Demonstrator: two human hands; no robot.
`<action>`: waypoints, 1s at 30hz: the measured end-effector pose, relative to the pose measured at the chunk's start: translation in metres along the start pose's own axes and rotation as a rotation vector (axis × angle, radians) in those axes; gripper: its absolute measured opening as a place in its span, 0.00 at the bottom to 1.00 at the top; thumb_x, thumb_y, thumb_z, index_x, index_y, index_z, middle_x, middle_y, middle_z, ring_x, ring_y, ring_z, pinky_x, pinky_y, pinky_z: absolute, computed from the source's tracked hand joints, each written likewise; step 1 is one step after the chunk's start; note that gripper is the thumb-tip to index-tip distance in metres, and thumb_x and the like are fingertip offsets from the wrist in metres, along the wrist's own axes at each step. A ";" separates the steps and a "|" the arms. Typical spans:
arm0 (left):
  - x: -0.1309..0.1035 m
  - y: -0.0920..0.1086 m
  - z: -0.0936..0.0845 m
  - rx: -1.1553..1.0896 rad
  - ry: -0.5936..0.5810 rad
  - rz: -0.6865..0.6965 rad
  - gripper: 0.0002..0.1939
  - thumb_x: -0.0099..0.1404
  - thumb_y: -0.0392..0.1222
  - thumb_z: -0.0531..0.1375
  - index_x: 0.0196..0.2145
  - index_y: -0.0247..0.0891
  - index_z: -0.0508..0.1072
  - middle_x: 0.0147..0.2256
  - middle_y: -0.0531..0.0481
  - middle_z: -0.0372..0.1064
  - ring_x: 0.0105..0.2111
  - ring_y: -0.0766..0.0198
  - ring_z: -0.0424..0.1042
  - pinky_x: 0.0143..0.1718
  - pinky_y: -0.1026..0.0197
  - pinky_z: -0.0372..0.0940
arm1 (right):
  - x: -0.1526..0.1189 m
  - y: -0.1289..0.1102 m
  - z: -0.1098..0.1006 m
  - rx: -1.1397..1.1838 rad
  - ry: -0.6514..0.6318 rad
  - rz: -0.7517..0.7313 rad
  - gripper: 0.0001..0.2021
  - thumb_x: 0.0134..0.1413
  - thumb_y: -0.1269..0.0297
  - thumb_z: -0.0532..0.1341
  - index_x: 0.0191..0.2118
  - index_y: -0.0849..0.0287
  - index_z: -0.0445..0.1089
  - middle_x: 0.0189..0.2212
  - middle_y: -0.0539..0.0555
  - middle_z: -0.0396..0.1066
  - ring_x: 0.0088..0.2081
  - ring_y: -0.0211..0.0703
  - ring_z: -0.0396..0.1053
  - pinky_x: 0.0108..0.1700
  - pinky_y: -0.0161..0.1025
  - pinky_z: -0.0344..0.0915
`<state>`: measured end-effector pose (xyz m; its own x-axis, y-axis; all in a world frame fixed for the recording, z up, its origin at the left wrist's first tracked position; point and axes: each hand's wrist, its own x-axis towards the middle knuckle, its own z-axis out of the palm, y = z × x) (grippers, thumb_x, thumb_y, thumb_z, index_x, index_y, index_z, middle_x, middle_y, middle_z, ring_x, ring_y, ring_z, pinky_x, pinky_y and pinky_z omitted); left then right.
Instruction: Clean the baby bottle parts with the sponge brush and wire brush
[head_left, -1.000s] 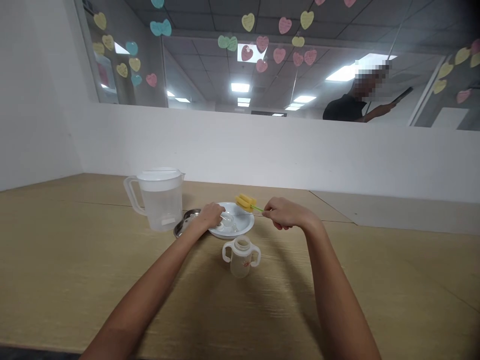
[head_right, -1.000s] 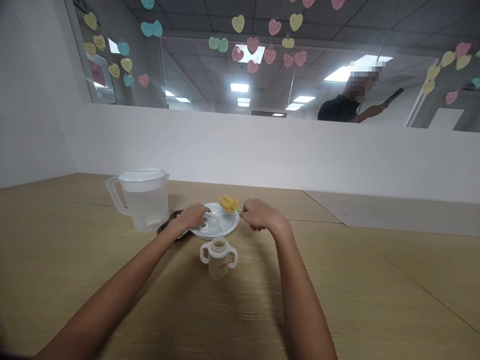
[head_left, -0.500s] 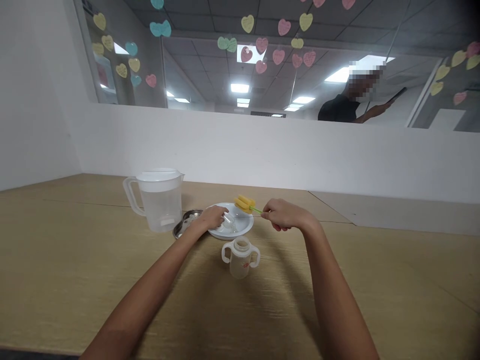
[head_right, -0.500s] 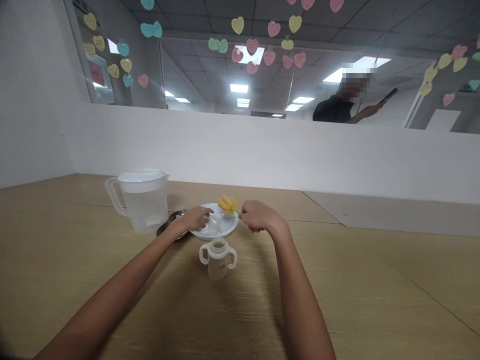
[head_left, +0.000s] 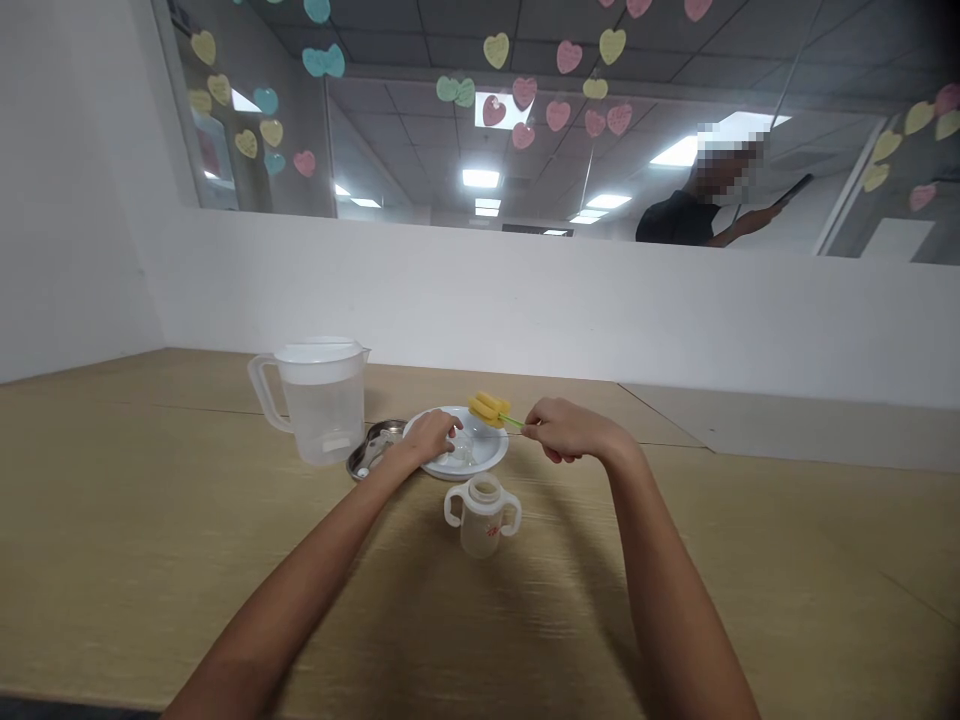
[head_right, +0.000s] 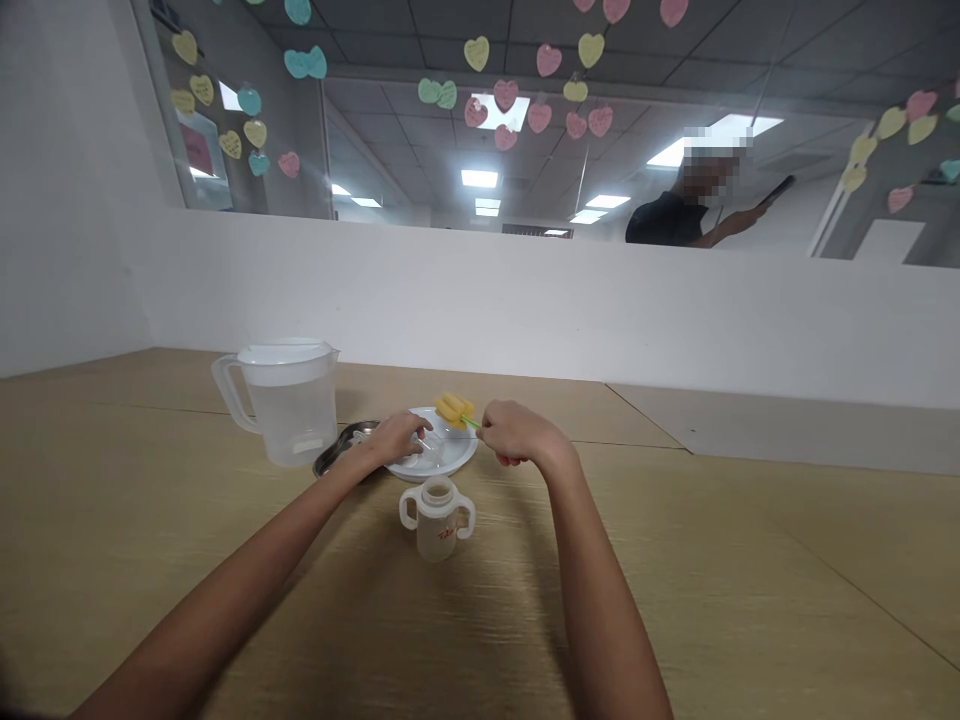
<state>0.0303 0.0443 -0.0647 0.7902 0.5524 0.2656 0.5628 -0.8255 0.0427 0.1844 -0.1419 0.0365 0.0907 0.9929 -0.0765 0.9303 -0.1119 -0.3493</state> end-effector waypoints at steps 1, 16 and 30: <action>0.000 0.000 0.001 0.001 0.013 0.003 0.17 0.51 0.34 0.61 0.41 0.37 0.71 0.37 0.46 0.70 0.41 0.57 0.67 0.41 0.60 0.61 | 0.000 0.000 0.000 -0.002 0.002 -0.005 0.13 0.48 0.66 0.51 0.16 0.62 0.58 0.16 0.57 0.65 0.15 0.34 0.58 0.18 0.32 0.54; 0.001 -0.008 0.014 -0.114 0.006 0.058 0.20 0.51 0.40 0.62 0.43 0.38 0.63 0.41 0.47 0.66 0.42 0.58 0.66 0.42 0.60 0.60 | -0.001 -0.001 0.000 0.009 -0.007 -0.003 0.14 0.49 0.67 0.50 0.15 0.61 0.57 0.15 0.56 0.64 0.14 0.34 0.57 0.17 0.32 0.53; 0.001 -0.008 0.016 -0.220 0.068 0.031 0.20 0.50 0.42 0.62 0.41 0.36 0.65 0.40 0.47 0.67 0.42 0.58 0.66 0.41 0.60 0.61 | 0.001 0.002 0.001 0.009 -0.018 0.008 0.12 0.50 0.66 0.50 0.20 0.63 0.61 0.16 0.56 0.65 0.15 0.35 0.58 0.17 0.32 0.53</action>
<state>0.0309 0.0531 -0.0799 0.7838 0.5238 0.3336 0.4664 -0.8512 0.2407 0.1862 -0.1412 0.0346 0.0912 0.9912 -0.0961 0.9263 -0.1199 -0.3572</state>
